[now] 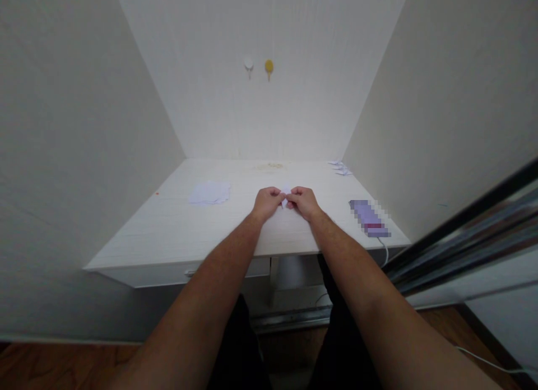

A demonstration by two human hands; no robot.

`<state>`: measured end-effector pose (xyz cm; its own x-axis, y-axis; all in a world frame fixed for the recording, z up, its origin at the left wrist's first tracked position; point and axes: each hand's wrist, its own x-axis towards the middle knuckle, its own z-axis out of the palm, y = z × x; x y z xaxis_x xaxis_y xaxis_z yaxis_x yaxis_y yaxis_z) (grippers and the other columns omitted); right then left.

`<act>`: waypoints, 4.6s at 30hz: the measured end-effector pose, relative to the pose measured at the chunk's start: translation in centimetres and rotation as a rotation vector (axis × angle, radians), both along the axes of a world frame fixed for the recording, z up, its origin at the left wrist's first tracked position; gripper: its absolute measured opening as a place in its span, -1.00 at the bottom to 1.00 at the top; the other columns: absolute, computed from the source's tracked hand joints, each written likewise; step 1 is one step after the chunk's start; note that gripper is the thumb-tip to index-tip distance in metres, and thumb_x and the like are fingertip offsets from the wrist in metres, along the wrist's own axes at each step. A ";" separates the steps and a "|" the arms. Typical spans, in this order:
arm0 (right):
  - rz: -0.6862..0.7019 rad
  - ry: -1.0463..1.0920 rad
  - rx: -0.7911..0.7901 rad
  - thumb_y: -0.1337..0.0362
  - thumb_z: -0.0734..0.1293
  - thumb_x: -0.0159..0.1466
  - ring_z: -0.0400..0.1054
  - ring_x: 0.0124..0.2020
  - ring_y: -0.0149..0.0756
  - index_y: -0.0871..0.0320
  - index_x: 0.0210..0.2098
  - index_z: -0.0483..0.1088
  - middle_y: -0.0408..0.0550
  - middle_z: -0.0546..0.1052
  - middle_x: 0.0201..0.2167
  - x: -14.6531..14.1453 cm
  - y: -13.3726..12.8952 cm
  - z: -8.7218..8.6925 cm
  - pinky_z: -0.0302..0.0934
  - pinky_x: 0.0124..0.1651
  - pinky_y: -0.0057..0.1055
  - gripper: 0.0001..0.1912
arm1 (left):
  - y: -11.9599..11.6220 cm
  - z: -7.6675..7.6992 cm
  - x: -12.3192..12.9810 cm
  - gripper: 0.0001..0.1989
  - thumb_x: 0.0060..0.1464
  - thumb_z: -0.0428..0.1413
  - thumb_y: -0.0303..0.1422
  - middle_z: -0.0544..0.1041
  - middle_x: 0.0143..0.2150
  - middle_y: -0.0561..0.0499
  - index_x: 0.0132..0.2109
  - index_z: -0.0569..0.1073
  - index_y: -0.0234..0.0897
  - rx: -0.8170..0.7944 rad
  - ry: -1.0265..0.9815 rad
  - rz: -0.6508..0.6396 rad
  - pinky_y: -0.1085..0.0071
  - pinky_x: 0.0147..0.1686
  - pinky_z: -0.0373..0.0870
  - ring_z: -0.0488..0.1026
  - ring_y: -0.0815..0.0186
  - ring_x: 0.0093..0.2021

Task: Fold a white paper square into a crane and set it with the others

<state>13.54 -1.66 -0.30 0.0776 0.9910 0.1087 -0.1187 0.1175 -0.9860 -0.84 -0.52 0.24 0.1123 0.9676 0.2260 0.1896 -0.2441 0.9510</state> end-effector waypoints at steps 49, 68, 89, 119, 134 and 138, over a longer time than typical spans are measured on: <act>-0.013 -0.029 0.006 0.25 0.45 -0.15 0.22 -0.72 -0.47 0.13 -0.58 0.29 -0.25 0.36 -0.76 0.1 0.5 -0.5 0.06 -0.64 -0.52 -0.76 | -0.3 0.5 0.1 -0.86 -0.04 0.18 -0.35 0.45 -0.61 0.09 -0.50 0.47 -0.29 -0.012 0.077 0.044 0.46 -0.50 0.20 0.32 0.42 -0.58; -0.010 -0.035 0.018 0.24 0.46 -0.13 0.22 -0.72 -0.47 0.13 -0.59 0.28 -0.24 0.37 -0.76 0.2 0.3 -0.3 0.07 -0.63 -0.52 -0.74 | 0.1 0.0 -0.1 -0.84 -0.07 0.21 -0.31 0.46 -0.60 0.07 -0.51 0.47 -0.28 -0.018 0.058 0.015 0.47 -0.48 0.23 0.33 0.42 -0.57; 0.020 -0.029 -0.004 0.43 0.42 -0.05 0.21 -0.75 -0.47 0.16 -0.59 0.28 -0.22 0.35 -0.78 0.3 0.1 0.4 0.07 -0.68 -0.52 -0.80 | 0.3 -0.3 0.5 -0.86 -0.09 0.23 -0.43 0.42 -0.63 0.07 -0.53 0.44 -0.32 -0.055 -0.061 0.054 0.50 -0.56 0.20 0.32 0.45 -0.62; 0.038 -0.135 0.008 0.45 0.40 0.05 0.18 -0.76 -0.48 0.17 -0.58 0.31 -0.19 0.37 -0.78 0.6 0.5 0.6 0.02 -0.68 -0.53 -0.81 | 1.5 -0.4 0.4 -0.84 -0.10 0.25 -0.43 0.43 -0.61 0.06 -0.53 0.44 -0.33 -0.101 -0.129 -0.001 0.49 -0.51 0.31 0.36 0.46 -0.60; 0.035 -0.067 0.010 0.36 0.44 -0.04 0.21 -0.74 -0.49 0.15 -0.58 0.31 -0.26 0.34 -0.77 0.9 1.5 -0.2 0.08 -0.66 -0.54 -0.81 | 1.8 -0.6 0.3 -0.83 -0.13 0.26 -0.32 0.46 -0.60 0.04 -0.50 0.50 -0.34 -0.079 -0.144 -0.026 0.47 -0.52 0.28 0.37 0.43 -0.59; 0.033 -0.081 0.021 0.34 0.44 -0.05 0.22 -0.73 -0.48 0.15 -0.58 0.31 -0.25 0.35 -0.76 1.0 1.5 -0.3 0.08 -0.66 -0.53 -0.81 | 1.4 -0.2 0.4 -0.87 -0.16 0.26 -0.37 0.46 -0.59 0.06 -0.50 0.49 -0.34 -0.080 -0.166 -0.019 0.48 -0.52 0.29 0.36 0.45 -0.59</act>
<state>14.50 -0.15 -0.65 0.0345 0.9903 0.1345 -0.0428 0.1359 -0.9898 -0.44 0.87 0.05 0.0987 0.9813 0.1653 0.0246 -0.1685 0.9854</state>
